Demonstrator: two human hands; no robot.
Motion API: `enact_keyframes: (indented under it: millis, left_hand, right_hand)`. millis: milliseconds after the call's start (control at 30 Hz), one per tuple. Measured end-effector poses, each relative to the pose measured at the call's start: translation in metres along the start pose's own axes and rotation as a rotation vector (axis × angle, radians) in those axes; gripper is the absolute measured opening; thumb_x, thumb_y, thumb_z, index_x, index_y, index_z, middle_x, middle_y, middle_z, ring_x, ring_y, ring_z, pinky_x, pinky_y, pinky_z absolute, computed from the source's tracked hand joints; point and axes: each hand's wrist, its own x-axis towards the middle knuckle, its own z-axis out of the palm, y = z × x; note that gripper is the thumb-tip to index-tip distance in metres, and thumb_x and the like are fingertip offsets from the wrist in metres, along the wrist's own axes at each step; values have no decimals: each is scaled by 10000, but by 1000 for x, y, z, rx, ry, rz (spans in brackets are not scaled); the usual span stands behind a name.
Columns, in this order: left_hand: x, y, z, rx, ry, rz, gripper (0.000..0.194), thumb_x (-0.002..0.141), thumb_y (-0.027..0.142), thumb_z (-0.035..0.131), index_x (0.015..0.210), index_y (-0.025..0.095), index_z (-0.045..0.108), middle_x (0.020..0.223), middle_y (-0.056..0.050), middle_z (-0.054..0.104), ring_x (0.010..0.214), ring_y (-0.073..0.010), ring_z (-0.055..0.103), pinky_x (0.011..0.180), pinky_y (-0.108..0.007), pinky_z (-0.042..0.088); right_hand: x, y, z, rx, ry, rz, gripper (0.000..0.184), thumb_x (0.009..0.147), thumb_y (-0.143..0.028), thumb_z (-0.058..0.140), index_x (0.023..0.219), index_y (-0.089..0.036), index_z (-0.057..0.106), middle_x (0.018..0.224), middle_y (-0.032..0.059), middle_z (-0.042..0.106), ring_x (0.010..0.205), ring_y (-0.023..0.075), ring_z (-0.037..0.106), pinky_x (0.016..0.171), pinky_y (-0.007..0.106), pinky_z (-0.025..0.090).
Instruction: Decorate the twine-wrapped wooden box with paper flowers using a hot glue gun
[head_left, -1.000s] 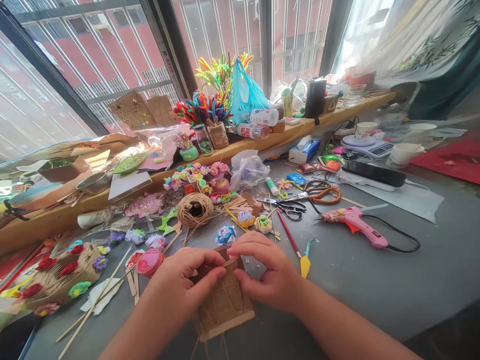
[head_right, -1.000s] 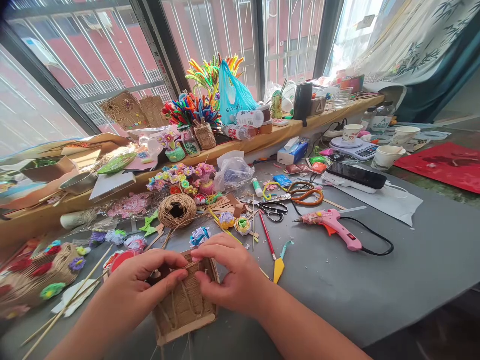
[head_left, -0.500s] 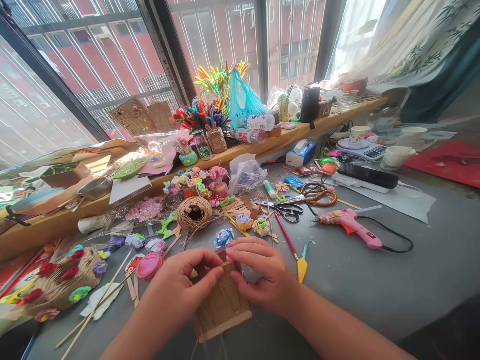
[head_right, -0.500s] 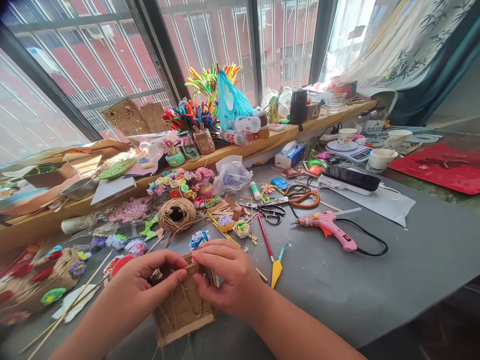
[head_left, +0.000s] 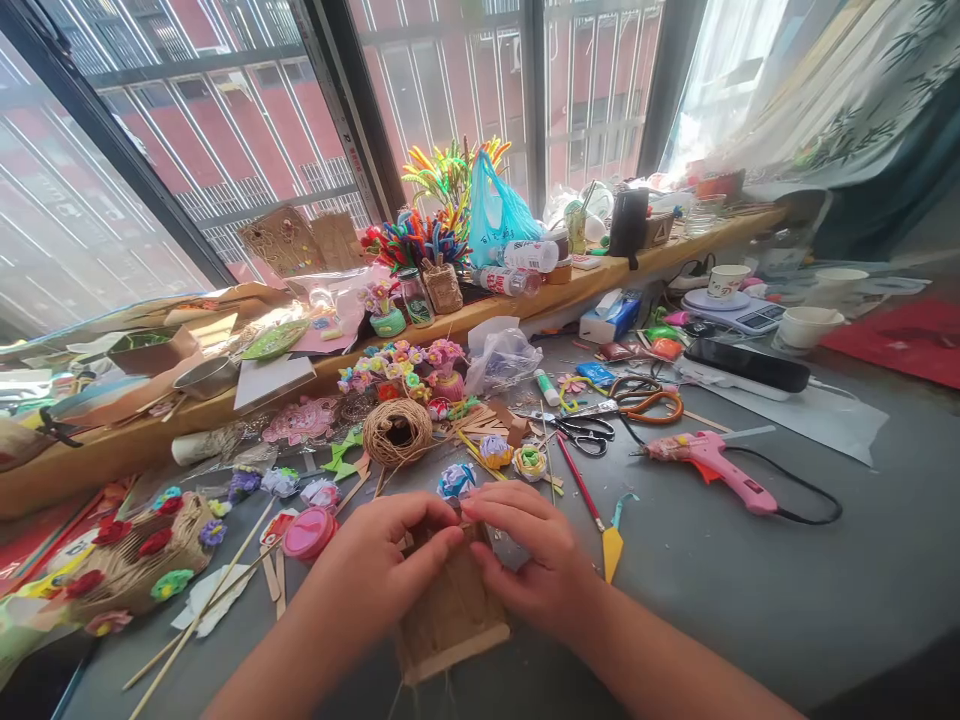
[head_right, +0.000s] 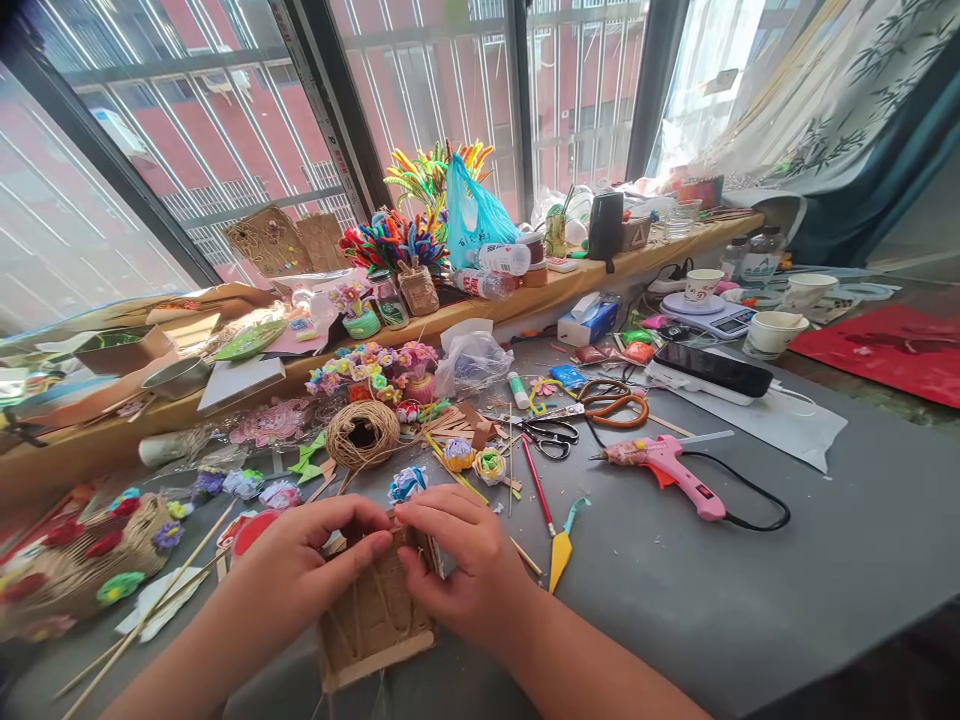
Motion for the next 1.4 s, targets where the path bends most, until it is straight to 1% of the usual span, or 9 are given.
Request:
enact_keyframes:
  millis: [267, 467, 633, 767, 967, 1100, 1233, 1333, 1400]
  left_hand:
    - [3, -9, -2, -138, -58, -68, 259, 915, 469, 668, 838, 232, 737, 847, 9, 763, 811, -186, 665, 723, -265, 495]
    - [-2, -10, -11, -51, -55, -39, 209, 930, 431, 647, 902, 274, 782, 906, 16, 795, 875, -200, 712, 771, -281, 520]
    - [-17, -19, -15, 149, 38, 49, 155, 920, 427, 687, 935, 337, 813, 905, 22, 797, 898, -211, 715, 804, -311, 518]
    - [-24, -23, -9, 178, 122, 98, 117, 941, 355, 672, 931, 318, 783, 891, 31, 787, 839, -186, 712, 744, -292, 529]
    - [-29, -22, 0, 299, 314, 368, 103, 965, 224, 640, 945, 284, 721, 835, 37, 741, 785, -167, 679, 717, -285, 513]
    - [-24, -22, 5, 423, 390, 455, 112, 997, 203, 613, 951, 257, 700, 827, 26, 742, 760, -177, 666, 762, -327, 484]
    - [-15, -30, 15, 573, 419, 470, 167, 1020, 178, 557, 941, 228, 695, 790, 7, 726, 722, -195, 648, 780, -367, 445]
    - [-10, -40, 21, 628, 383, 429, 175, 1020, 186, 556, 933, 222, 703, 784, -1, 728, 716, -204, 649, 769, -373, 428]
    - [-8, -47, 23, 621, 366, 414, 175, 1023, 195, 555, 946, 225, 710, 798, -3, 737, 726, -206, 654, 778, -376, 423]
  right_hand:
    - [-2, -1, 1, 53, -6, 71, 447, 882, -94, 700, 1296, -262, 706, 1115, 74, 803, 1072, 224, 740, 997, 377, 598]
    - [-4, -1, 2, 95, -19, 105, 470, 873, -66, 692, 1295, -273, 700, 1096, 59, 784, 1031, 218, 724, 954, 379, 594]
    - [-6, -2, 1, 105, -44, 113, 483, 889, -71, 673, 1322, -286, 676, 1108, 56, 776, 1055, 222, 710, 966, 383, 587]
    - [-3, -4, 1, 84, -45, 90, 512, 889, -53, 643, 1342, -291, 660, 1103, 50, 773, 1077, 217, 712, 992, 378, 576]
    - [0, 0, 5, 31, -26, 75, 578, 915, -44, 618, 1421, -323, 628, 1226, 60, 740, 1208, 206, 682, 1042, 344, 571]
    - [-6, 2, 7, -96, 20, 102, 638, 925, -96, 640, 1519, -308, 546, 1365, 93, 672, 1277, 234, 656, 1071, 375, 572]
    - [-6, -6, -6, -340, 185, 106, 547, 927, -140, 695, 1440, -317, 626, 1465, 112, 603, 1341, 300, 615, 1095, 464, 548]
    - [-4, -12, -28, -363, 220, 64, 421, 944, -88, 644, 1276, -337, 715, 1283, 73, 718, 1204, 265, 692, 1047, 446, 570]
    - [-4, -11, -43, -323, 225, 173, 294, 959, -134, 648, 1169, -317, 740, 1123, 55, 772, 1056, 241, 741, 960, 409, 610]
